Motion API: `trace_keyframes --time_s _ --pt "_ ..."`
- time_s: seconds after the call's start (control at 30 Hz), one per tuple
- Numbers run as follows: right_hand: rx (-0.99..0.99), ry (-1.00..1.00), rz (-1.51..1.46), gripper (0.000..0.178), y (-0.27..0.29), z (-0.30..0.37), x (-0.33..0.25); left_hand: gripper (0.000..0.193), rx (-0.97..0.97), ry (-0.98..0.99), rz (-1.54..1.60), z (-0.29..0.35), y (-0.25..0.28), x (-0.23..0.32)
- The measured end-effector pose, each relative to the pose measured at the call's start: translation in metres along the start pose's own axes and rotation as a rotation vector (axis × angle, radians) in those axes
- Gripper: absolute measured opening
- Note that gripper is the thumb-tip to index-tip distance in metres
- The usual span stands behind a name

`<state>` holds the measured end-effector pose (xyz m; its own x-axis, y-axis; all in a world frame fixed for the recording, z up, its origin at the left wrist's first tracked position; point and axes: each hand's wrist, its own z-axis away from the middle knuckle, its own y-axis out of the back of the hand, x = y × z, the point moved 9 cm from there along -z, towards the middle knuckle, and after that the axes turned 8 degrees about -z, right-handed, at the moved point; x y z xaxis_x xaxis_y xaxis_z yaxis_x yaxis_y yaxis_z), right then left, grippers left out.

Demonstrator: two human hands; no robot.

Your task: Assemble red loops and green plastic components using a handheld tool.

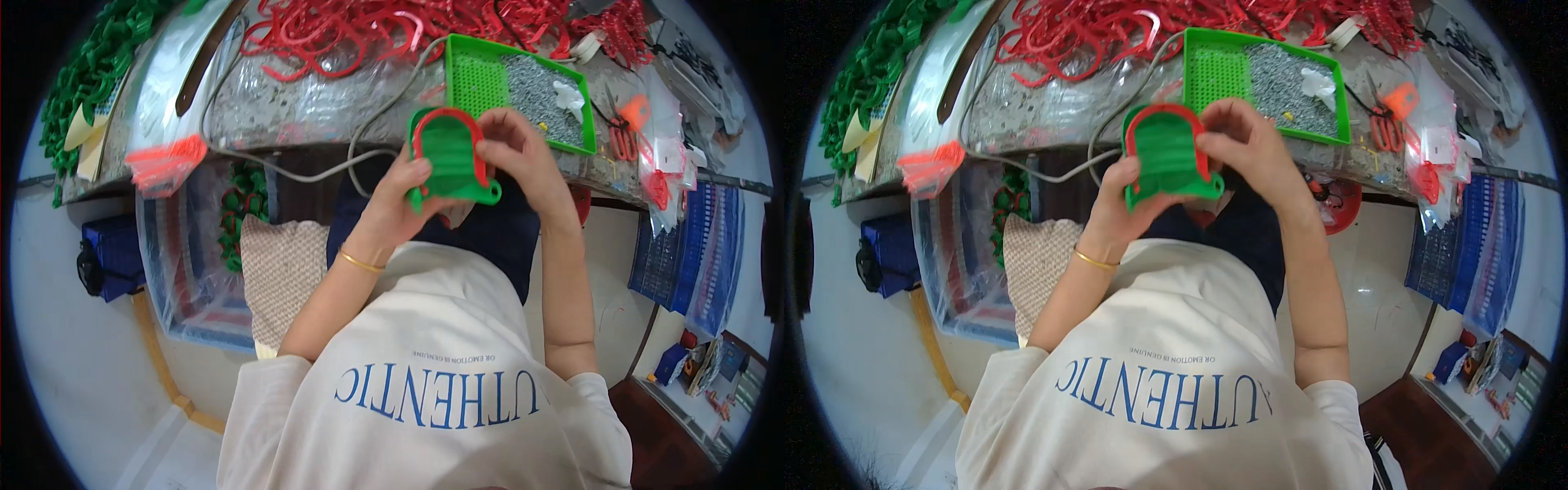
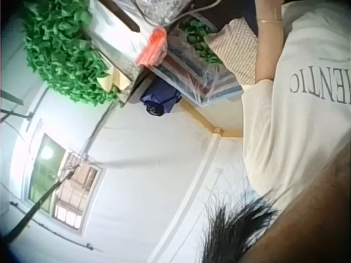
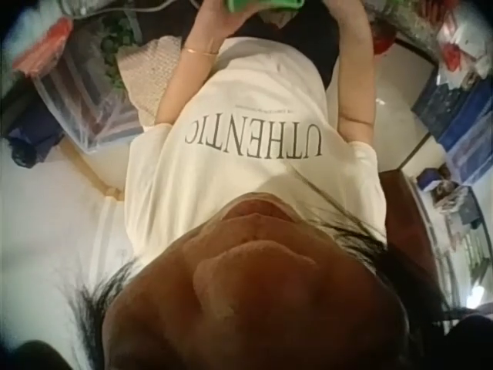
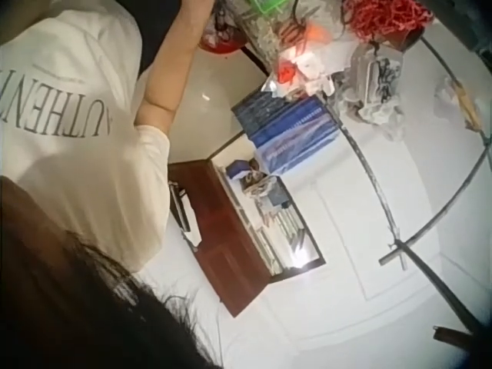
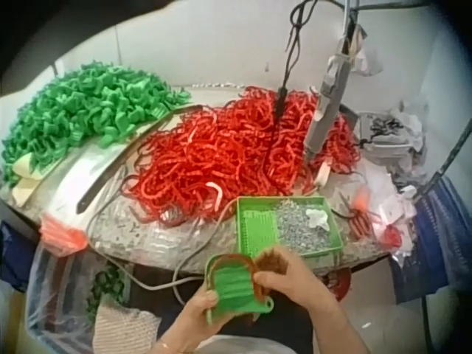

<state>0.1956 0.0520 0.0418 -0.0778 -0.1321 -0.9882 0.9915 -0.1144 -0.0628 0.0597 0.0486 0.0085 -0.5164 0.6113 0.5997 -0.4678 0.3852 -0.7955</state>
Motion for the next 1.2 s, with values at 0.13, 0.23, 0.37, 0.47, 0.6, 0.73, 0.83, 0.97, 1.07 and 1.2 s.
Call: trace_keyframes --time_s 0.13,0.23,0.37,0.47,0.6,0.73,0.83,0.97,1.07,1.2 --pt "-0.133 -0.169 -0.246 0.026 -0.016 0.015 0.009 0.085 -0.08 0.164 0.18 0.006 0.001 -0.034" --pt "0.065 0.073 0.059 0.03 0.026 0.004 -0.011 0.085 -0.078 0.192 0.234 0.004 0.002 -0.039" --pt "0.656 0.769 0.18 0.028 0.109 -0.003 -0.12 0.082 -0.12 0.204 0.148 0.002 -0.007 -0.042" --pt "0.572 0.942 0.045 0.017 0.111 -0.043 -0.174 0.079 -0.16 0.219 0.177 0.002 -0.018 -0.048" --pt "0.309 0.747 -0.127 0.029 0.124 -0.092 -0.187 0.078 -0.151 0.271 0.209 -0.004 -0.021 -0.057" --pt "0.078 0.579 0.1 0.044 0.091 -0.096 -0.189 0.079 -0.13 0.262 0.202 -0.006 -0.017 -0.054" --pt "0.039 0.448 0.136 0.053 0.08 -0.086 -0.186 0.079 -0.138 0.272 0.227 -0.009 -0.018 -0.054" --pt "-0.289 0.307 -0.042 0.062 0.064 -0.084 -0.171 0.078 -0.155 0.258 0.235 -0.015 -0.024 -0.049" --pt "-0.525 0.392 -0.17 0.053 0.006 -0.055 -0.196 0.077 -0.144 0.26 0.275 -0.021 -0.026 -0.047" --pt "-0.423 0.287 -0.181 0.044 -0.001 -0.047 -0.193 0.074 -0.088 0.225 0.338 -0.029 -0.028 -0.035"
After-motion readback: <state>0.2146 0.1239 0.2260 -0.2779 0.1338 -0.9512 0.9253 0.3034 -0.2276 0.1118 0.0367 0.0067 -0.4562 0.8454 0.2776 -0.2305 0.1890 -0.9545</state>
